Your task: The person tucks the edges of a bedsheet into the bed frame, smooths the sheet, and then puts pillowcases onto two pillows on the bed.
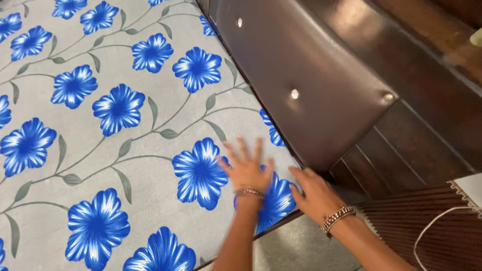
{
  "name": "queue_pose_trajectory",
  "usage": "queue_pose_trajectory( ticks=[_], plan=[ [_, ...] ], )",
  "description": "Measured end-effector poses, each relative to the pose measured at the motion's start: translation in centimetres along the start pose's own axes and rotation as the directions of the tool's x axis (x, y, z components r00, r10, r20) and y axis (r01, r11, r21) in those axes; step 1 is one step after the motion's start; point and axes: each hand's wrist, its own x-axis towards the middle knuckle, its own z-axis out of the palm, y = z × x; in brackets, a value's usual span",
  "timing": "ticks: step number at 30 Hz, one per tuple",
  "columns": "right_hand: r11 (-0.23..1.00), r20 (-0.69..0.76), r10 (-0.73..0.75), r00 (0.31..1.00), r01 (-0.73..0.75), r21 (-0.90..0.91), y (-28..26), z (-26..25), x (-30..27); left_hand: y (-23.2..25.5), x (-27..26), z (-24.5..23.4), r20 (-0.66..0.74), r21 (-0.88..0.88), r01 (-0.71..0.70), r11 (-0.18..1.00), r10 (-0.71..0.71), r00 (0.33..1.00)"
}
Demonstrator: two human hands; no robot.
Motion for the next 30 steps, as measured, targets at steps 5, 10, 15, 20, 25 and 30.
queue_pose_trajectory(
  ticks=[5,10,15,20,25,30],
  plan=[
    [0.909,-0.256,-0.41,0.876,0.416,-0.034,-0.2,1.4,3.3,7.9,-5.4,3.8,0.321,0.315,-0.294,0.902,0.19,0.928],
    [0.955,-0.069,-0.292,0.954,0.288,-0.07,-1.2,3.0,5.9,10.4,-7.7,6.9,0.598,0.371,-0.427,0.825,0.14,0.789],
    [0.998,0.107,-0.014,0.994,0.02,-0.056,-3.1,0.6,7.7,9.7,-7.1,3.9,0.577,0.589,-0.514,0.623,0.121,0.808],
    [0.912,-0.122,-0.41,0.904,0.405,-0.063,-6.0,1.9,8.9,-3.9,-2.6,-1.3,-0.132,-0.371,-0.176,0.912,0.136,0.982],
    [0.783,-0.028,-0.579,0.815,0.547,-0.297,-12.8,4.4,9.8,-23.1,0.2,-5.4,-0.169,0.076,0.233,0.969,-0.218,0.961],
    [0.655,0.035,-0.719,0.695,0.693,-0.303,-19.6,7.3,14.7,-35.6,4.2,-4.9,-0.19,0.164,0.468,0.868,-0.438,0.879]
  ],
)
